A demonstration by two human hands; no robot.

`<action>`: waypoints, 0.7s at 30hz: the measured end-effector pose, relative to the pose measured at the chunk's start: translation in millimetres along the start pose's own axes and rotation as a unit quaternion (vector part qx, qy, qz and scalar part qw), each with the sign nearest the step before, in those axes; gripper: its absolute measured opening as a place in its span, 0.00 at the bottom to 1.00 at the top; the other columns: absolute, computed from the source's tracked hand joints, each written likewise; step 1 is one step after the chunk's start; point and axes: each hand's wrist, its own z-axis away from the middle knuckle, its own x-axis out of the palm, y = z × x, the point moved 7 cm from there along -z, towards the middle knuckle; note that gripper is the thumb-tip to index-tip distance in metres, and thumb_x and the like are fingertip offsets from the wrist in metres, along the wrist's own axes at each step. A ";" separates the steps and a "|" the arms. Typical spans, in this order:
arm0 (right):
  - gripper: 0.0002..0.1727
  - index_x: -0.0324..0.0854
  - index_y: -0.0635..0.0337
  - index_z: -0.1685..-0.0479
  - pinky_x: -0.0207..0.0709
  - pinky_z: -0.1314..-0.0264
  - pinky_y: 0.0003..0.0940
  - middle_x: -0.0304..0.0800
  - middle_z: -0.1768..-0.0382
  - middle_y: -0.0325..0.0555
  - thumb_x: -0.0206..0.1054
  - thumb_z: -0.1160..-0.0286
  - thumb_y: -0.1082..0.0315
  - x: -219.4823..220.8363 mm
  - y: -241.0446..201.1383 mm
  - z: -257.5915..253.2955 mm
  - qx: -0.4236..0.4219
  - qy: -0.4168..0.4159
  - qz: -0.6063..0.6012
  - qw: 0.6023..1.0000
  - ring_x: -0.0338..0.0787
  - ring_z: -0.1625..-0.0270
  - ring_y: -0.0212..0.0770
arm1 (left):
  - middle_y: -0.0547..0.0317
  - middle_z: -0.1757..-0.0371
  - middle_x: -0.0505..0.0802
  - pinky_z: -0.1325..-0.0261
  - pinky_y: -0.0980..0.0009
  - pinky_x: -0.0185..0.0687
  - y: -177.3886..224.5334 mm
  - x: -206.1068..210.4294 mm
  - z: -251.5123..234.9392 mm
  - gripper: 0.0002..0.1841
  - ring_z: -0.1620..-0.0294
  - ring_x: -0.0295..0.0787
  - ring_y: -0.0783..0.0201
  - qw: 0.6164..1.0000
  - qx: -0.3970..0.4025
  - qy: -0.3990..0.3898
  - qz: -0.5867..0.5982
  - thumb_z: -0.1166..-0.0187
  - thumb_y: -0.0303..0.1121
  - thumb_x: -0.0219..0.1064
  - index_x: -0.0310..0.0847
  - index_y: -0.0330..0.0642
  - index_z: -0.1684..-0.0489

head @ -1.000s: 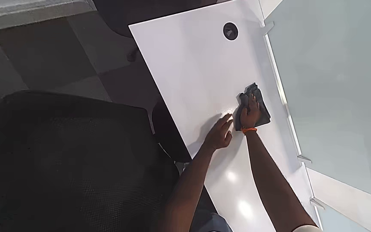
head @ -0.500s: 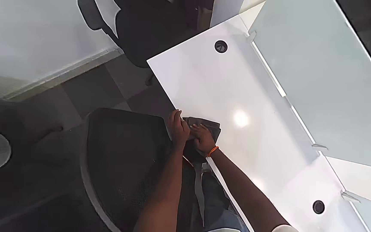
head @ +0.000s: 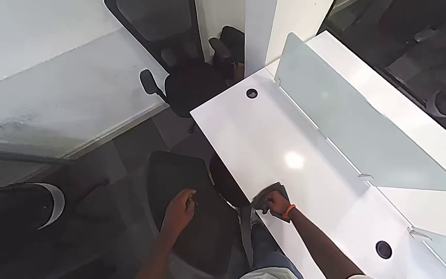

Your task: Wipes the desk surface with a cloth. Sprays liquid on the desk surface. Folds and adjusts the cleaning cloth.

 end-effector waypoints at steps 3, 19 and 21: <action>0.14 0.91 0.65 0.51 0.79 0.28 0.52 0.94 0.48 0.56 0.63 0.25 0.68 -52.9 51.4 28.1 0.030 0.106 -0.001 0.994 0.91 0.40 0.51 | 0.46 0.34 0.91 0.27 0.45 0.78 1.4 16.6 41.9 0.18 0.32 0.87 0.45 0.996 0.057 -0.004 -0.075 0.24 0.25 0.58 0.88 0.38 0.40; 0.30 0.77 0.50 0.20 0.40 0.08 0.71 0.61 0.09 0.48 0.63 0.27 0.72 -28.6 -26.0 -99.6 0.044 0.295 0.125 0.946 0.52 0.05 0.56 | 0.47 0.57 0.96 0.50 0.55 0.90 10.4 11.7 89.3 0.18 0.57 0.95 0.52 0.970 0.141 0.166 -0.107 0.34 0.33 0.56 0.92 0.36 0.61; 0.31 0.80 0.47 0.22 0.35 0.07 0.70 0.58 0.07 0.43 0.64 0.31 0.75 25.6 -63.1 -105.1 -0.049 0.200 0.111 0.972 0.49 0.04 0.52 | 0.46 0.58 0.96 0.50 0.53 0.89 6.3 11.2 88.7 0.17 0.57 0.95 0.51 0.976 0.117 0.156 -0.102 0.32 0.32 0.56 0.92 0.35 0.61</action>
